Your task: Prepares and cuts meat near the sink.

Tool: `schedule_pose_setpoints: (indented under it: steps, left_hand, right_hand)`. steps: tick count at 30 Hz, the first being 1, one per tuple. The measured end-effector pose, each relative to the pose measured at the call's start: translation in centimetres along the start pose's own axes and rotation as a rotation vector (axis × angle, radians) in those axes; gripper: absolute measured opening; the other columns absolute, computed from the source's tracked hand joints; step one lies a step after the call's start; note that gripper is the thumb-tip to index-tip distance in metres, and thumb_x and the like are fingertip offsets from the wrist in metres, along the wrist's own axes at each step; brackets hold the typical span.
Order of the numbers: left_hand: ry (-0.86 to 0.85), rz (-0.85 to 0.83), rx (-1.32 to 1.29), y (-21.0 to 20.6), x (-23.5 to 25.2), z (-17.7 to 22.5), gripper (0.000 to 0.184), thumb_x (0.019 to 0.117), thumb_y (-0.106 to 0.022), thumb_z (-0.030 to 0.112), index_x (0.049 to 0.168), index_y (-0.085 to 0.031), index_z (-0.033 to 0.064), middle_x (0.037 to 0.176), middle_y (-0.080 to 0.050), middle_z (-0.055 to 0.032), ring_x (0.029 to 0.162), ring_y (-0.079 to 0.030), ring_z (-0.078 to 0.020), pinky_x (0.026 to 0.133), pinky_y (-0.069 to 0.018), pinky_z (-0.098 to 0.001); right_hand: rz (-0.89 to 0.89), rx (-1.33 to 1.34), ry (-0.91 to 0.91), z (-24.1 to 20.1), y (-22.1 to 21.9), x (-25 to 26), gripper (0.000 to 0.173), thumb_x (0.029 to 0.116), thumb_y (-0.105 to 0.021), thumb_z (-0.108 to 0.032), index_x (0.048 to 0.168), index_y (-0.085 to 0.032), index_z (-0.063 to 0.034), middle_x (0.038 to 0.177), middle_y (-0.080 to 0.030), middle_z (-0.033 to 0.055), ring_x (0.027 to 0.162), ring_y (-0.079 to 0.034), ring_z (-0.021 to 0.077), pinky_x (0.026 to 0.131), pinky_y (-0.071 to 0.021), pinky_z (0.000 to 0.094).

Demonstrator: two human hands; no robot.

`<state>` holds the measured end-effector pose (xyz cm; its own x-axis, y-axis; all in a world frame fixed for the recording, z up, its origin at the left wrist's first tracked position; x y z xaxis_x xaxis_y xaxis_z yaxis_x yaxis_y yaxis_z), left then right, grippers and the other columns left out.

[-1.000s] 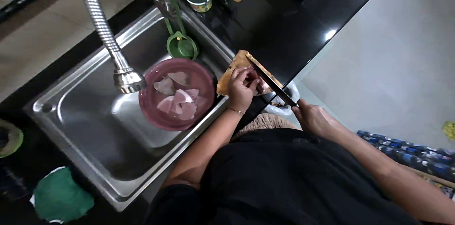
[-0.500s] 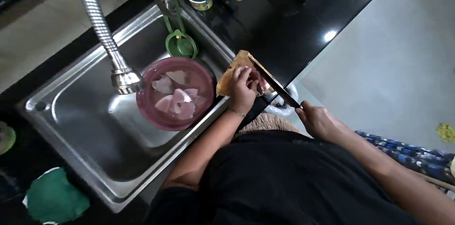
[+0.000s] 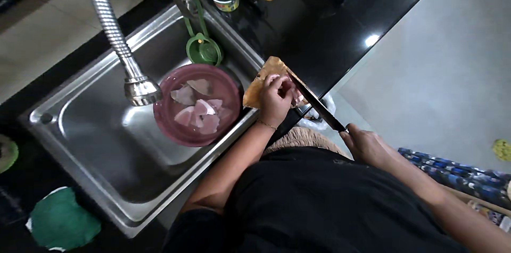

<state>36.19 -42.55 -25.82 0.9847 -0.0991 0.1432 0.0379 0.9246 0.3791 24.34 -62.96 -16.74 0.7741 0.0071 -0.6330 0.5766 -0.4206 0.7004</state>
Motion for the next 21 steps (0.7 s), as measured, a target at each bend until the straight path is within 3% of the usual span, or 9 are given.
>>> schedule_pose_setpoints:
  steps: [3,8,13,16,19,21]
  left_hand:
    - [0.014,-0.023,-0.032,-0.2,0.0,-0.2,0.030,0.0844,-0.077,0.000,0.114,-0.071,-0.0043,0.122,-0.063,-0.0220,0.108,-0.067,-0.0226,0.088,-0.0593,-0.0318]
    - [0.006,-0.034,0.009,0.0,0.2,-0.1,0.029,0.0843,-0.078,0.002,0.112,-0.071,-0.0038,0.119,-0.065,-0.0203,0.103,-0.068,-0.0230,0.087,-0.0591,-0.0341]
    - [-0.012,-0.048,0.018,0.1,0.1,-0.2,0.027,0.0827,-0.079,0.001,0.109,-0.071,-0.0026,0.118,-0.065,-0.0186,0.101,-0.069,-0.0209,0.086,-0.0603,-0.0330]
    - [0.014,-0.056,0.018,0.0,0.0,-0.1,0.027,0.0839,-0.079,0.002,0.109,-0.071,-0.0017,0.118,-0.064,-0.0179,0.104,-0.067,-0.0209,0.087,-0.0594,-0.0328]
    - [0.025,-0.045,0.020,0.0,0.0,-0.2,0.027,0.0846,-0.078,0.002,0.110,-0.071,-0.0020,0.119,-0.064,-0.0187,0.104,-0.067,-0.0218,0.088,-0.0592,-0.0336]
    - [0.011,-0.019,0.022,-0.1,-0.1,-0.3,0.025,0.0846,-0.078,0.001,0.109,-0.071,-0.0012,0.116,-0.064,-0.0172,0.102,-0.067,-0.0208,0.088,-0.0588,-0.0336]
  right_hand:
    - [-0.026,0.000,-0.015,-0.3,0.0,0.2,0.039,0.1119,-0.038,-0.029,0.114,-0.058,0.0051,0.082,-0.063,0.0212,0.079,-0.067,0.0391,0.072,-0.0524,0.0550]
    - [-0.017,0.017,-0.011,-2.2,0.4,1.7,0.039,0.1127,-0.038,-0.029,0.114,-0.058,0.0042,0.084,-0.063,0.0209,0.081,-0.067,0.0377,0.074,-0.0528,0.0535]
    - [-0.011,0.012,0.026,-3.6,0.7,3.7,0.036,0.1126,-0.039,-0.029,0.105,-0.057,0.0004,0.079,-0.060,0.0161,0.076,-0.066,0.0320,0.071,-0.0529,0.0496]
    - [-0.068,-0.002,-0.039,-5.2,1.1,5.3,0.037,0.1130,-0.038,-0.030,0.114,-0.057,0.0012,0.090,-0.065,0.0199,0.089,-0.069,0.0356,0.080,-0.0543,0.0529]
    - [-0.050,-0.001,-0.041,-5.8,0.8,6.2,0.036,0.1129,-0.038,-0.033,0.110,-0.056,-0.0017,0.086,-0.063,0.0164,0.082,-0.068,0.0320,0.074,-0.0549,0.0494]
    - [-0.041,0.005,-0.034,-5.6,0.5,5.7,0.037,0.1129,-0.038,-0.032,0.113,-0.056,-0.0009,0.087,-0.064,0.0175,0.085,-0.069,0.0336,0.077,-0.0551,0.0510]
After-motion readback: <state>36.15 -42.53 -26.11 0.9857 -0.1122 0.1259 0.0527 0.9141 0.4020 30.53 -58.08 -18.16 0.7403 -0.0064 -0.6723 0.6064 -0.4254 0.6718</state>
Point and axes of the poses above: each hand's wrist, its own x-axis towards the middle knuckle, its own y-axis out of the back of the hand, z = x × y, the point moved 3 cm from there along x, towards the middle knuckle
